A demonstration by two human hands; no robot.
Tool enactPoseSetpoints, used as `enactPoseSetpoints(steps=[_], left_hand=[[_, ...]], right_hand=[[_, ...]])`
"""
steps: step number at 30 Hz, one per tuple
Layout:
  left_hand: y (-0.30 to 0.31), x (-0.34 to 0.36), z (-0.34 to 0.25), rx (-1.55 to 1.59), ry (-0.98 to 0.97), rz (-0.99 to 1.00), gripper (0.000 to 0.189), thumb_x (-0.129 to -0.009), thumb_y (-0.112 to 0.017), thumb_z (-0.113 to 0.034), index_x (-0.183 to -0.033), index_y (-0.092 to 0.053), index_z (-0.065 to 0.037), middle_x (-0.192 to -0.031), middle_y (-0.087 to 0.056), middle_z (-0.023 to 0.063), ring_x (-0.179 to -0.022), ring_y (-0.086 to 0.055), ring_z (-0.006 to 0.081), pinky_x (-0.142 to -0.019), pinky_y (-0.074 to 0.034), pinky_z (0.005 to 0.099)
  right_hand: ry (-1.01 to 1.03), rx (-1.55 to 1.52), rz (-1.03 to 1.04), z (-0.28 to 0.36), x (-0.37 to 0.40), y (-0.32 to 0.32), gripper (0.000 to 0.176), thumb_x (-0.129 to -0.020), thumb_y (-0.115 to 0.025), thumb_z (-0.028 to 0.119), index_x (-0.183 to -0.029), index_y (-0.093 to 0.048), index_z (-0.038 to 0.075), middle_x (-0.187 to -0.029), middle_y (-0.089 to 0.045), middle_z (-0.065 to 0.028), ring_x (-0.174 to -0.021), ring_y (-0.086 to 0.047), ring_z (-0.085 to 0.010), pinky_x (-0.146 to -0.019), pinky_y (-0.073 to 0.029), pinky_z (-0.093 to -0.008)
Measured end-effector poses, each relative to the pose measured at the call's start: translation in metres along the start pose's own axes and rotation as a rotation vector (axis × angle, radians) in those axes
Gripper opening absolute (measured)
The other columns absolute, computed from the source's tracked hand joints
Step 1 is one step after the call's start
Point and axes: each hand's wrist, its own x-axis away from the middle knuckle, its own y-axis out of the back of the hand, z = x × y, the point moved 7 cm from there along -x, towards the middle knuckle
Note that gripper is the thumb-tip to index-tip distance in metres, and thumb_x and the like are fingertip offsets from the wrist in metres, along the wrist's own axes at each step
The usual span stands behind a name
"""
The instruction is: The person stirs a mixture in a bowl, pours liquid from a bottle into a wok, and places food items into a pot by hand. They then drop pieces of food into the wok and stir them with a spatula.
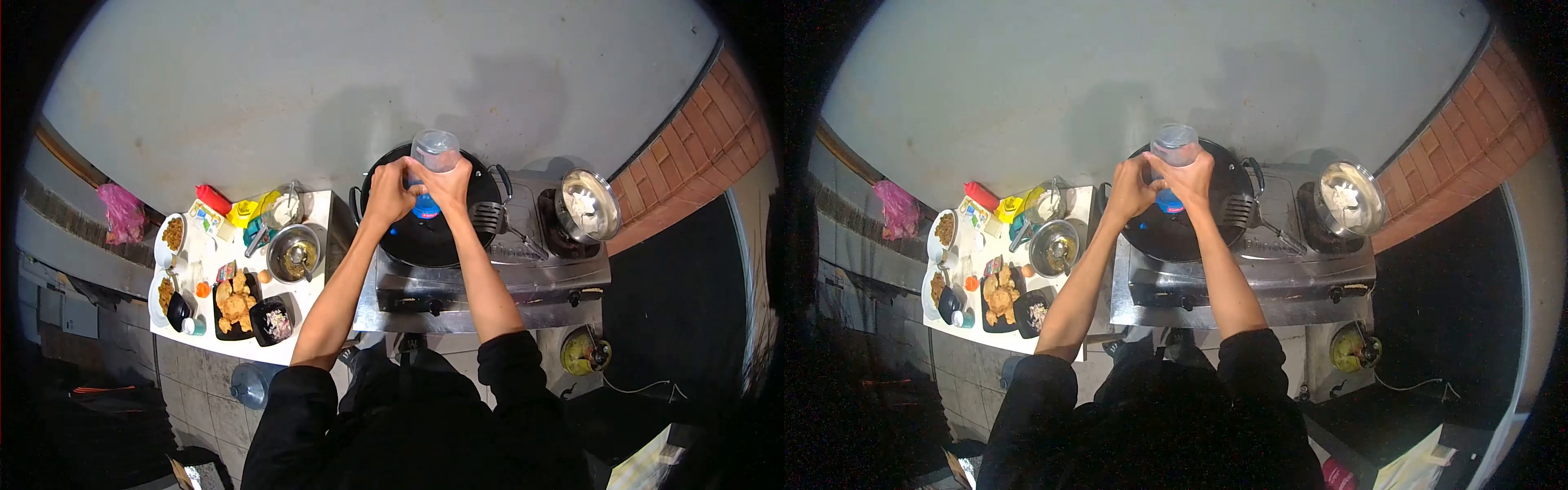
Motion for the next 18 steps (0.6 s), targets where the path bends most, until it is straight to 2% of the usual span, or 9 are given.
enactPoseSetpoints(steps=[3,5,6,9,12,14,15,17,18], left_hand=[[0.004,0.001,0.004,-0.023,0.103,-0.001,0.039,-0.059,-0.081,-0.006,-0.089,-0.058,0.006,-0.080,-0.063,0.0237,-0.081,-0.062,0.0406,-0.069,-0.048,0.0426],[0.008,-0.002,-0.001,0.025,-0.069,-0.050,0.041,-0.059,-0.081,-0.005,-0.091,-0.059,0.005,-0.081,-0.063,0.0236,-0.080,-0.062,0.0396,-0.069,-0.048,0.0419],[0.009,-0.003,-0.003,0.026,-0.070,-0.053,0.041,-0.059,-0.081,-0.005,-0.091,-0.059,0.005,-0.081,-0.063,0.0236,-0.080,-0.062,0.0396,-0.069,-0.048,0.0419],[0.013,-0.006,0.004,-0.016,0.037,-0.039,0.041,-0.059,-0.081,-0.005,-0.093,-0.060,0.004,-0.084,-0.063,0.0236,-0.080,-0.062,0.0387,-0.068,-0.048,0.0410],[0.015,-0.007,0.016,-0.007,0.140,-0.015,0.043,-0.063,-0.082,-0.012,-0.096,-0.060,0.006,-0.087,-0.063,0.0253,-0.086,-0.059,0.0435,-0.070,-0.048,0.0429],[0.019,-0.011,0.005,0.029,-0.038,-0.044,0.044,-0.063,-0.082,-0.012,-0.096,-0.060,0.006,-0.085,-0.062,0.0257,-0.082,-0.060,0.0435,-0.068,-0.048,0.0414],[0.021,-0.013,0.006,0.028,-0.037,-0.047,0.044,-0.063,-0.082,-0.012,-0.096,-0.060,0.006,-0.085,-0.062,0.0257,-0.082,-0.060,0.0435,-0.068,-0.048,0.0414],[0.015,-0.015,0.021,-0.056,0.146,0.050,0.046,-0.062,-0.083,-0.013,-0.097,-0.061,0.006,-0.087,-0.063,0.0256,-0.083,-0.062,0.0418,-0.069,-0.049,0.0404],[0.018,-0.017,0.017,-0.055,0.145,0.044,0.046,-0.062,-0.083,-0.013,-0.097,-0.061,0.006,-0.087,-0.063,0.0256,-0.083,-0.062,0.0418,-0.069,-0.049,0.0404]], right_hand=[[0.022,-0.015,0.023,0.000,-0.003,-0.004,0.040,-0.060,-0.087,0.024,-0.080,-0.065,-0.003,-0.075,-0.068,-0.0115,-0.069,-0.065,-0.0169,-0.063,-0.052,-0.0302],[0.006,-0.057,0.030,-0.004,-0.004,-0.011,0.041,-0.060,-0.087,0.025,-0.080,-0.065,-0.003,-0.076,-0.068,-0.0113,-0.070,-0.065,-0.0165,-0.063,-0.052,-0.0304],[-0.005,-0.096,0.038,-0.003,-0.005,-0.013,0.042,-0.060,-0.088,0.026,-0.080,-0.066,-0.003,-0.077,-0.068,-0.0112,-0.071,-0.065,-0.0162,-0.064,-0.052,-0.0306],[-0.039,-0.128,0.052,0.000,-0.006,-0.016,0.040,-0.060,-0.088,0.024,-0.082,-0.066,-0.002,-0.080,-0.068,-0.0101,-0.072,-0.064,-0.0152,-0.065,-0.051,-0.0306],[-0.062,-0.065,0.083,-0.010,-0.010,-0.020,0.038,-0.062,-0.087,0.022,-0.083,-0.066,-0.002,-0.081,-0.068,-0.0086,-0.072,-0.063,-0.0144,-0.065,-0.051,-0.0300],[-0.046,-0.149,0.110,-0.013,-0.012,-0.026,0.037,-0.064,-0.086,0.019,-0.085,-0.065,-0.002,-0.082,-0.068,-0.0083,-0.071,-0.062,-0.0128,-0.064,-0.051,-0.0279],[-0.031,-0.235,0.130,-0.011,-0.012,-0.029,0.036,-0.066,-0.086,0.016,-0.087,-0.064,-0.003,-0.083,-0.067,-0.0080,-0.070,-0.062,-0.0111,-0.063,-0.051,-0.0257],[-0.072,-0.243,0.135,-0.011,-0.010,-0.030,0.036,-0.067,-0.085,0.016,-0.089,-0.064,-0.003,-0.083,-0.067,-0.0080,-0.071,-0.062,-0.0115,-0.064,-0.051,-0.0259],[-0.108,-0.248,0.142,-0.013,-0.012,-0.031,0.037,-0.067,-0.085,0.016,-0.091,-0.063,-0.003,-0.084,-0.067,-0.0080,-0.072,-0.062,-0.0119,-0.065,-0.051,-0.0261]])
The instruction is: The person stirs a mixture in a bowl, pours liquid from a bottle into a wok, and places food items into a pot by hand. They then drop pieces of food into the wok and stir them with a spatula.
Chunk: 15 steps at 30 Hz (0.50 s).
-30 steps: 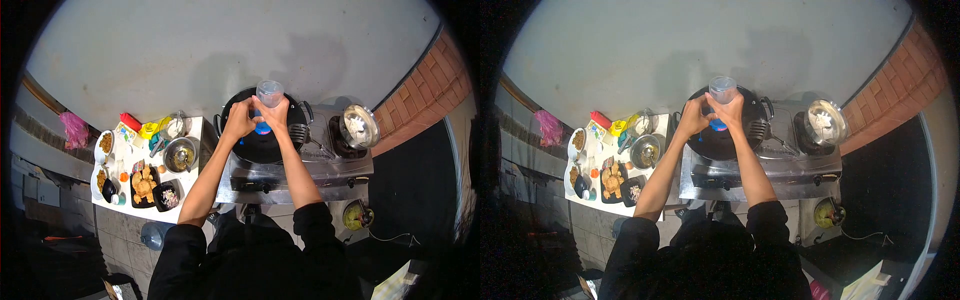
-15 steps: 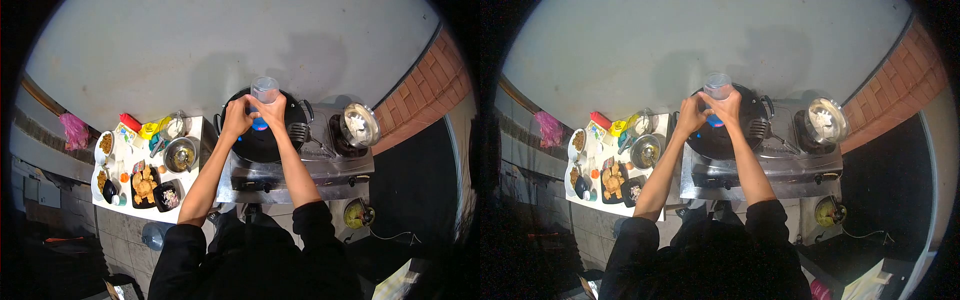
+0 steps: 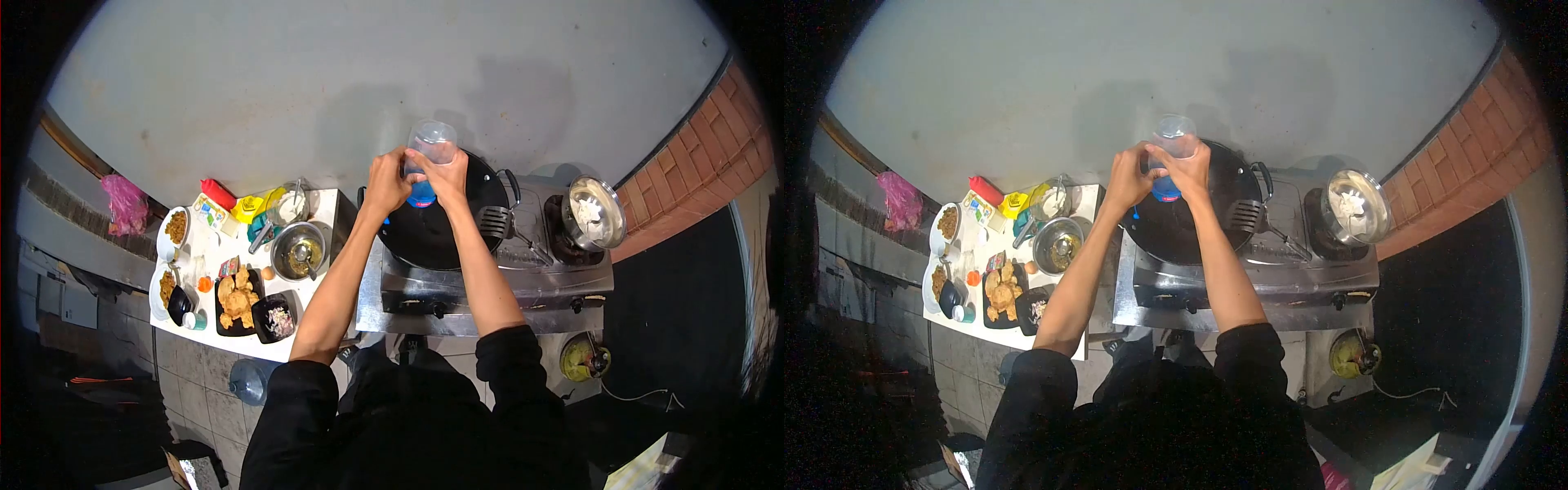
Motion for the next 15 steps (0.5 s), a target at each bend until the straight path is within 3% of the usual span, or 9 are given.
enactPoseSetpoints(steps=[3,5,9,11,12,14,15], left_hand=[[0.003,-0.002,0.008,-0.103,0.146,0.039,0.046,-0.063,-0.083,-0.014,-0.098,-0.060,0.005,-0.089,-0.064,0.0250,-0.089,-0.062,0.0400,-0.072,-0.049,0.0416],[0.004,-0.005,0.002,0.080,-0.132,-0.054,0.047,-0.063,-0.083,-0.014,-0.100,-0.060,0.004,-0.092,-0.065,0.0247,-0.093,-0.062,0.0398,-0.076,-0.049,0.0422],[-0.003,-0.014,0.014,0.026,-0.101,-0.074,0.050,-0.063,-0.082,-0.014,-0.104,-0.059,0.004,-0.096,-0.064,0.0256,-0.096,-0.061,0.0403,-0.078,-0.049,0.0423],[-0.003,-0.020,0.022,0.004,-0.083,-0.112,0.046,-0.059,-0.083,-0.007,-0.094,-0.057,0.005,-0.082,-0.062,0.0207,-0.079,-0.059,0.0417,-0.067,-0.048,0.0405],[-0.001,-0.021,0.020,0.004,-0.084,-0.110,0.046,-0.059,-0.083,-0.007,-0.094,-0.057,0.005,-0.082,-0.062,0.0207,-0.079,-0.059,0.0417,-0.067,-0.048,0.0405],[0.005,-0.021,0.003,0.156,-0.262,-0.142,0.049,-0.058,-0.083,-0.007,-0.099,-0.057,0.005,-0.089,-0.063,0.0208,-0.085,-0.059,0.0431,-0.073,-0.049,0.0412],[0.005,-0.022,0.001,0.156,-0.260,-0.143,0.049,-0.058,-0.083,-0.007,-0.099,-0.057,0.005,-0.089,-0.063,0.0208,-0.085,-0.059,0.0431,-0.073,-0.049,0.0412]], right_hand=[[-0.010,0.071,-0.010,-0.001,-0.002,0.000,0.035,-0.067,-0.084,0.017,-0.090,-0.065,-0.002,-0.084,-0.068,-0.0073,-0.075,-0.062,-0.0121,-0.069,-0.050,-0.0283],[0.007,0.018,-0.003,-0.001,-0.006,-0.002,0.034,-0.068,-0.084,0.015,-0.090,-0.065,-0.002,-0.084,-0.068,-0.0068,-0.075,-0.062,-0.0120,-0.068,-0.050,-0.0278],[-0.048,-0.069,0.089,0.003,-0.010,-0.006,0.030,-0.070,-0.082,0.011,-0.091,-0.065,-0.002,-0.086,-0.067,-0.0058,-0.078,-0.062,-0.0125,-0.069,-0.051,-0.0272],[-0.022,-0.035,0.122,0.000,-0.017,-0.005,0.033,-0.070,-0.081,0.011,-0.095,-0.063,-0.002,-0.089,-0.067,-0.0061,-0.081,-0.061,-0.0127,-0.069,-0.051,-0.0274],[0.002,-0.004,0.156,0.001,-0.019,-0.006,0.036,-0.071,-0.081,0.011,-0.098,-0.062,-0.001,-0.092,-0.066,-0.0065,-0.084,-0.061,-0.0130,-0.068,-0.051,-0.0277],[0.015,-0.006,0.163,-0.001,-0.023,-0.003,0.037,-0.072,-0.080,0.008,-0.102,-0.061,-0.002,-0.094,-0.066,-0.0067,-0.085,-0.061,-0.0119,-0.068,-0.051,-0.0266],[0.031,-0.011,0.176,0.002,-0.023,-0.004,0.038,-0.073,-0.079,0.005,-0.105,-0.060,-0.002,-0.095,-0.065,-0.0069,-0.086,-0.061,-0.0109,-0.068,-0.051,-0.0255]])
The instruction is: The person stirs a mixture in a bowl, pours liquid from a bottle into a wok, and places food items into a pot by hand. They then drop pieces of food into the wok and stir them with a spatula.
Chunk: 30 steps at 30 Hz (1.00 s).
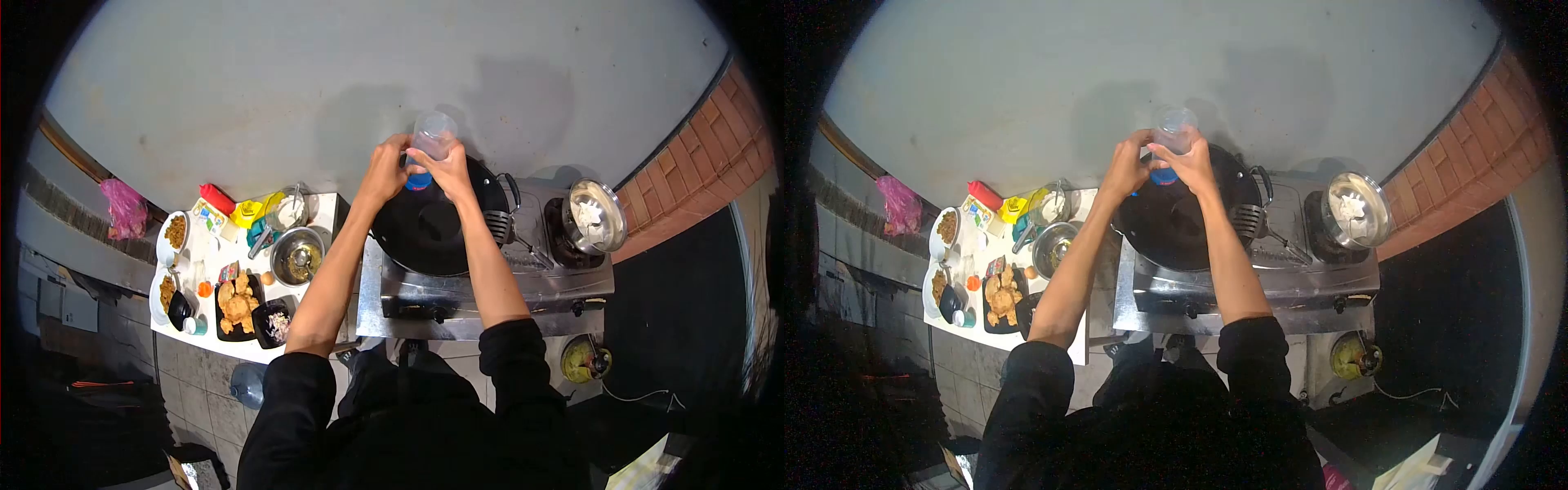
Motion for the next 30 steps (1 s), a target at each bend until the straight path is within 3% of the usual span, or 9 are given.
enactPoseSetpoints(steps=[6,9,11,12,17,21,23,26,30], left_hand=[[-0.007,-0.005,0.006,-0.054,-0.029,-0.020,0.055,-0.058,-0.084,-0.010,-0.103,-0.057,0.004,-0.095,-0.062,0.0232,-0.090,-0.059,0.0434,-0.075,-0.048,0.0442],[-0.009,-0.005,0.000,-0.096,0.000,-0.015,0.051,-0.059,-0.083,-0.008,-0.101,-0.057,0.004,-0.095,-0.062,0.0231,-0.090,-0.059,0.0428,-0.076,-0.048,0.0432],[-0.019,-0.004,0.021,-0.157,0.320,0.110,0.045,-0.060,-0.081,-0.005,-0.098,-0.058,0.004,-0.088,-0.061,0.0238,-0.080,-0.059,0.0411,-0.069,-0.047,0.0411],[-0.022,-0.004,0.025,-0.154,0.320,0.111,0.045,-0.060,-0.081,-0.005,-0.098,-0.058,0.004,-0.088,-0.061,0.0238,-0.080,-0.059,0.0411,-0.069,-0.047,0.0411],[-0.022,-0.010,0.011,0.092,-0.171,-0.116,0.036,-0.063,-0.080,-0.003,-0.091,-0.060,0.004,-0.067,-0.055,0.0227,-0.057,-0.054,0.0311,-0.055,-0.041,0.0390],[-0.034,-0.008,0.021,0.064,0.059,0.046,0.038,-0.062,-0.081,-0.003,-0.094,-0.062,0.004,-0.073,-0.059,0.0226,-0.061,-0.058,0.0269,-0.058,-0.044,0.0371],[-0.033,-0.010,0.013,-0.040,0.244,0.119,0.043,-0.066,-0.079,-0.005,-0.104,-0.061,0.005,-0.093,-0.069,0.0189,-0.091,-0.067,0.0291,-0.078,-0.051,0.0369],[-0.033,-0.011,-0.001,0.115,0.026,0.048,0.040,-0.065,-0.080,-0.006,-0.099,-0.062,0.004,-0.089,-0.068,0.0206,-0.084,-0.068,0.0310,-0.071,-0.051,0.0365],[-0.040,-0.013,-0.003,0.018,0.088,0.057,0.039,-0.064,-0.082,-0.009,-0.096,-0.063,0.004,-0.087,-0.068,0.0209,-0.080,-0.066,0.0331,-0.068,-0.049,0.0364]], right_hand=[[-0.134,-0.201,0.177,-0.005,-0.002,-0.003,0.038,-0.076,-0.075,-0.001,-0.109,-0.057,-0.003,-0.098,-0.065,-0.0075,-0.085,-0.062,-0.0120,-0.070,-0.052,-0.0248],[-0.136,-0.083,0.205,-0.007,-0.004,0.006,0.041,-0.075,-0.075,-0.002,-0.111,-0.056,-0.004,-0.101,-0.065,-0.0090,-0.086,-0.062,-0.0124,-0.072,-0.054,-0.0262],[-0.103,0.040,0.172,-0.018,-0.008,0.016,0.040,-0.074,-0.075,-0.003,-0.110,-0.057,-0.004,-0.100,-0.065,-0.0091,-0.086,-0.062,-0.0126,-0.074,-0.054,-0.0272],[-0.071,0.164,0.137,-0.017,-0.008,0.020,0.040,-0.073,-0.075,-0.003,-0.109,-0.058,-0.004,-0.100,-0.066,-0.0092,-0.086,-0.063,-0.0129,-0.075,-0.054,-0.0282],[-0.035,0.097,0.125,0.006,-0.003,0.024,0.032,-0.072,-0.076,-0.003,-0.101,-0.061,-0.004,-0.094,-0.068,-0.0083,-0.086,-0.063,-0.0135,-0.079,-0.053,-0.0296],[-0.097,0.207,0.158,-0.008,-0.006,0.033,0.040,-0.068,-0.079,0.000,-0.103,-0.061,-0.004,-0.099,-0.067,-0.0104,-0.094,-0.060,-0.0157,-0.085,-0.048,-0.0318],[-0.100,0.236,0.146,-0.010,-0.007,0.039,0.039,-0.068,-0.078,0.000,-0.103,-0.061,-0.004,-0.099,-0.067,-0.0102,-0.093,-0.060,-0.0155,-0.084,-0.047,-0.0317],[-0.041,0.194,0.134,0.007,-0.003,0.039,0.038,-0.067,-0.079,0.000,-0.101,-0.063,-0.004,-0.097,-0.068,-0.0102,-0.090,-0.060,-0.0154,-0.083,-0.047,-0.0317],[-0.003,0.313,0.123,0.015,-0.002,0.047,0.036,-0.066,-0.079,0.002,-0.098,-0.064,-0.004,-0.093,-0.068,-0.0100,-0.086,-0.061,-0.0156,-0.081,-0.047,-0.0322]])
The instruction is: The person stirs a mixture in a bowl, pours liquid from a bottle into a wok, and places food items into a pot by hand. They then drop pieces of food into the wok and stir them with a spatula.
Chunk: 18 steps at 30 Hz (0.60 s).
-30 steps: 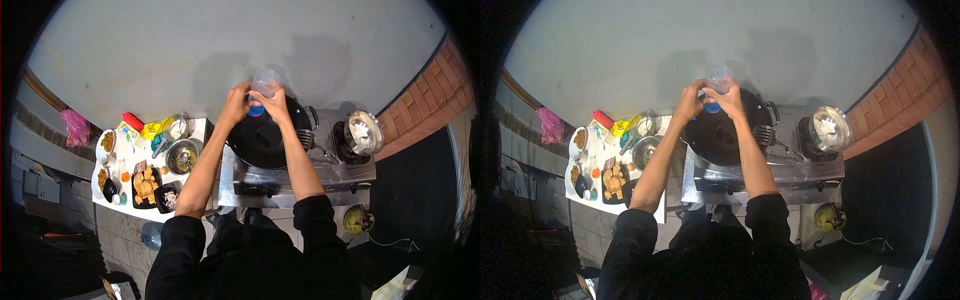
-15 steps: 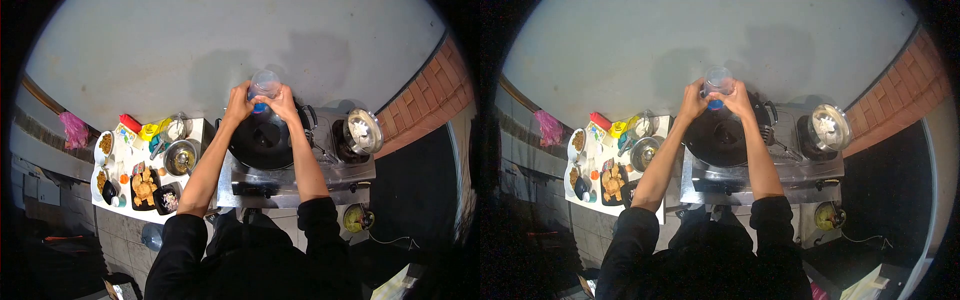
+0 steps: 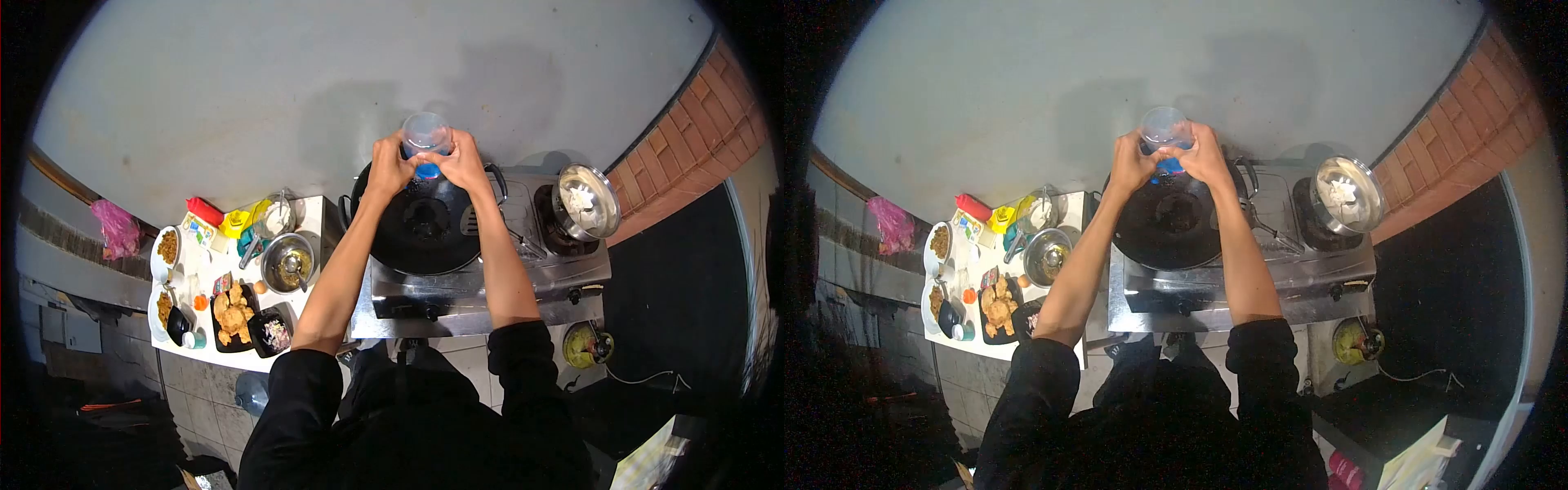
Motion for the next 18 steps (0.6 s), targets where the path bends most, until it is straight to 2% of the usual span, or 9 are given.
enactPoseSetpoints(steps=[3,5,7,9,11,13,15,17,18], left_hand=[[-0.004,-0.001,-0.006,-0.047,0.106,0.012,0.038,-0.062,-0.081,-0.002,-0.095,-0.063,0.005,-0.085,-0.066,0.0226,-0.075,-0.066,0.0324,-0.066,-0.050,0.0370],[-0.006,-0.001,-0.021,-0.034,-0.044,-0.004,0.041,-0.064,-0.082,-0.012,-0.097,-0.063,0.003,-0.085,-0.068,0.0197,-0.077,-0.066,0.0330,-0.067,-0.050,0.0369],[-0.010,-0.004,-0.022,0.034,-0.085,-0.002,0.041,-0.064,-0.082,-0.011,-0.098,-0.063,0.003,-0.085,-0.068,0.0198,-0.077,-0.066,0.0324,-0.068,-0.049,0.0372],[-0.016,-0.005,-0.024,0.107,-0.124,0.005,0.041,-0.064,-0.082,-0.010,-0.098,-0.063,0.003,-0.084,-0.068,0.0198,-0.077,-0.066,0.0318,-0.068,-0.049,0.0375],[-0.024,-0.008,-0.016,0.051,-0.001,0.024,0.042,-0.064,-0.082,-0.009,-0.100,-0.063,0.003,-0.085,-0.068,0.0196,-0.078,-0.067,0.0302,-0.069,-0.049,0.0378],[-0.023,-0.009,-0.029,0.071,0.026,0.040,0.040,-0.063,-0.081,-0.005,-0.098,-0.063,0.004,-0.086,-0.068,0.0206,-0.080,-0.067,0.0309,-0.069,-0.050,0.0377],[-0.026,-0.009,-0.028,0.086,0.058,0.048,0.038,-0.063,-0.080,-0.001,-0.096,-0.062,0.005,-0.087,-0.068,0.0215,-0.081,-0.068,0.0315,-0.069,-0.050,0.0376],[-0.032,-0.008,-0.029,0.147,-0.104,0.035,0.036,-0.063,-0.079,-0.002,-0.095,-0.063,0.005,-0.084,-0.068,0.0214,-0.078,-0.068,0.0306,-0.068,-0.050,0.0375],[-0.031,-0.009,-0.034,0.151,-0.106,0.036,0.036,-0.063,-0.079,-0.002,-0.095,-0.063,0.005,-0.084,-0.068,0.0214,-0.078,-0.068,0.0306,-0.068,-0.050,0.0375]], right_hand=[[0.012,0.062,0.014,0.007,0.002,0.009,0.034,-0.067,-0.079,0.003,-0.097,-0.064,-0.003,-0.091,-0.069,-0.0106,-0.085,-0.062,-0.0155,-0.080,-0.047,-0.0322],[0.040,-0.020,-0.037,0.018,0.007,0.014,0.034,-0.067,-0.079,0.004,-0.097,-0.064,-0.003,-0.091,-0.069,-0.0107,-0.085,-0.062,-0.0152,-0.079,-0.047,-0.0322],[0.072,-0.102,-0.087,0.020,0.008,0.021,0.034,-0.067,-0.079,0.004,-0.096,-0.064,-0.003,-0.090,-0.069,-0.0107,-0.084,-0.062,-0.0150,-0.078,-0.048,-0.0322],[0.054,0.042,-0.045,0.014,0.008,0.028,0.035,-0.067,-0.079,0.005,-0.098,-0.064,-0.003,-0.089,-0.069,-0.0122,-0.084,-0.062,-0.0158,-0.077,-0.048,-0.0322],[0.041,0.113,-0.032,0.010,0.008,0.034,0.037,-0.068,-0.078,0.002,-0.101,-0.062,-0.003,-0.093,-0.068,-0.0101,-0.087,-0.061,-0.0139,-0.079,-0.048,-0.0315],[0.027,0.178,-0.019,0.010,0.010,0.037,0.039,-0.070,-0.077,-0.001,-0.105,-0.060,-0.004,-0.097,-0.067,-0.0081,-0.090,-0.060,-0.0121,-0.082,-0.049,-0.0308],[0.103,0.135,-0.119,0.017,0.012,0.045,0.033,-0.067,-0.078,0.006,-0.095,-0.064,-0.003,-0.087,-0.069,-0.0145,-0.079,-0.063,-0.0171,-0.074,-0.049,-0.0327],[0.092,0.144,-0.081,0.017,0.013,0.044,0.034,-0.069,-0.078,0.004,-0.099,-0.062,-0.003,-0.090,-0.068,-0.0110,-0.083,-0.062,-0.0145,-0.077,-0.049,-0.0315],[0.087,0.158,-0.037,0.021,0.013,0.043,0.036,-0.070,-0.078,0.002,-0.102,-0.061,-0.004,-0.094,-0.068,-0.0076,-0.086,-0.061,-0.0118,-0.079,-0.049,-0.0304]])
